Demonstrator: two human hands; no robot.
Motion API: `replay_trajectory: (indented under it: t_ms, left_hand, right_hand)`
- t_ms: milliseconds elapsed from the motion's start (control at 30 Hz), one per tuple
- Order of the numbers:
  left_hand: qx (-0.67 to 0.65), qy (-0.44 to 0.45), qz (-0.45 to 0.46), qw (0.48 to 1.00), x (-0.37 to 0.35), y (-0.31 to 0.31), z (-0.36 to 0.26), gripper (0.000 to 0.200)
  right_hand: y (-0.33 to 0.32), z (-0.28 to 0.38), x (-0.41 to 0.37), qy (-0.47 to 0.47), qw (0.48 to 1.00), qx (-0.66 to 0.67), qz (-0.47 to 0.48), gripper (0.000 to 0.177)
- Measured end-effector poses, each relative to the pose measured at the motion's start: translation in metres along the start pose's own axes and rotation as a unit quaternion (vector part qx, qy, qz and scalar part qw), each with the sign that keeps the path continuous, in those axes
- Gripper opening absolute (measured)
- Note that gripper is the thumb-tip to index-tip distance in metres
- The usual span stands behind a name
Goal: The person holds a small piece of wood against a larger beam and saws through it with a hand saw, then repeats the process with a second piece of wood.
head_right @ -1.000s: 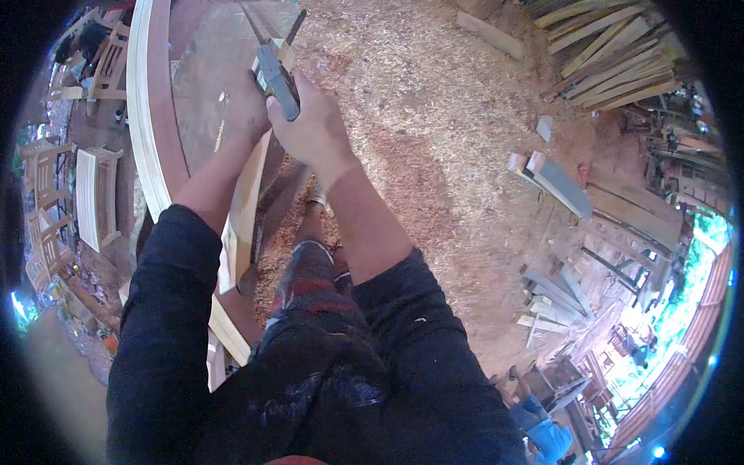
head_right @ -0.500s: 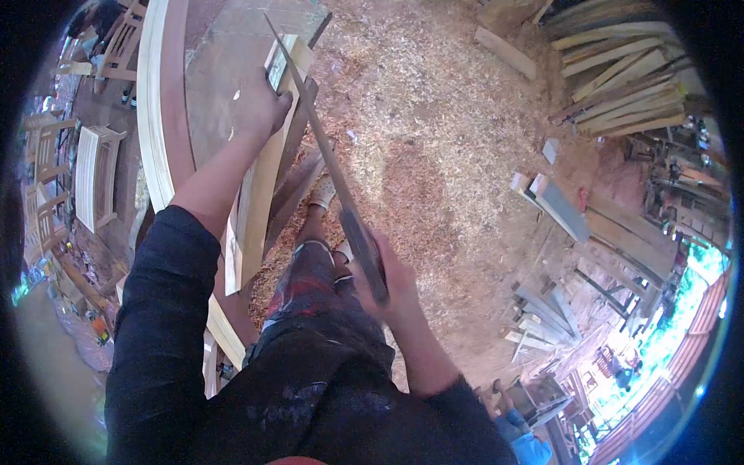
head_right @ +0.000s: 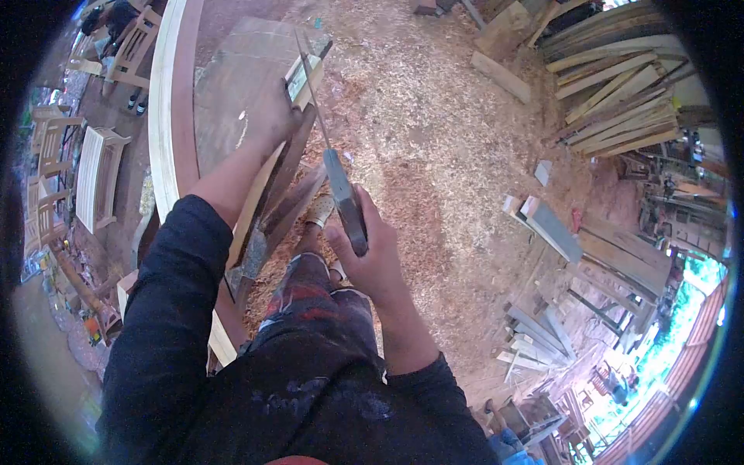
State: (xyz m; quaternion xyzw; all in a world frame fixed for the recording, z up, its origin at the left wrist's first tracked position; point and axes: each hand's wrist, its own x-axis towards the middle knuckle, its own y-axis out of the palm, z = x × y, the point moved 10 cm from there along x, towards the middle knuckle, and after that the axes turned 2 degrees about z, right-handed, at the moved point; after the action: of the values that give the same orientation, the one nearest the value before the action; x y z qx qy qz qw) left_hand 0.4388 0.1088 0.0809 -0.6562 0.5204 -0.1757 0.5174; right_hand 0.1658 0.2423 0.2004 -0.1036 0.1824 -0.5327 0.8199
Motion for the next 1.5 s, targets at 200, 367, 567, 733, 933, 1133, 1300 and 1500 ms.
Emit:
replay_trajectory:
  t_ms: [200, 367, 567, 733, 933, 1133, 1300, 1500]
  left_hand:
    - [0.003, 0.022, -0.029, 0.999, 0.021, 0.005, 0.002, 0.056]
    - [0.012, 0.019, -0.034, 0.999, 0.012, -0.001, -0.008, 0.052]
    - [0.047, 0.01, -0.037, 0.998, 0.015, 0.002, -0.006, 0.056]
    - [0.009, 0.018, -0.024, 1.0, 0.014, 0.001, -0.004, 0.058]
    - [-0.052, 0.043, -0.044, 0.997, 0.027, 0.024, 0.006, 0.056]
    - [0.026, 0.039, -0.032, 0.998, 0.021, 0.006, -0.004, 0.055]
    - [0.017, 0.0, -0.017, 1.0, 0.026, 0.016, 0.004, 0.059]
    - [-0.011, 0.016, -0.002, 1.0, 0.018, 0.008, -0.009, 0.055]
  right_hand:
    - [0.009, -0.013, 0.012, 0.06, 0.998, 0.018, -0.001, 0.062]
    - [0.0, -0.004, 0.0, 0.071, 0.997, 0.009, 0.002, 0.06]
    - [-0.026, -0.013, -0.125, 0.14, 0.99, -0.011, 0.021, 0.062]
    - [-0.011, -0.007, -0.076, 0.09, 0.996, -0.005, 0.009, 0.063]
    - [0.049, -0.012, 0.177, 0.02, 0.999, -0.013, -0.039, 0.048]
    - [0.029, -0.017, 0.065, 0.09, 0.993, 0.068, -0.017, 0.053]
    - [-0.015, -0.013, -0.093, 0.132, 0.991, -0.017, 0.007, 0.056]
    - [0.032, -0.026, 0.095, 0.09, 0.995, 0.029, -0.013, 0.05]
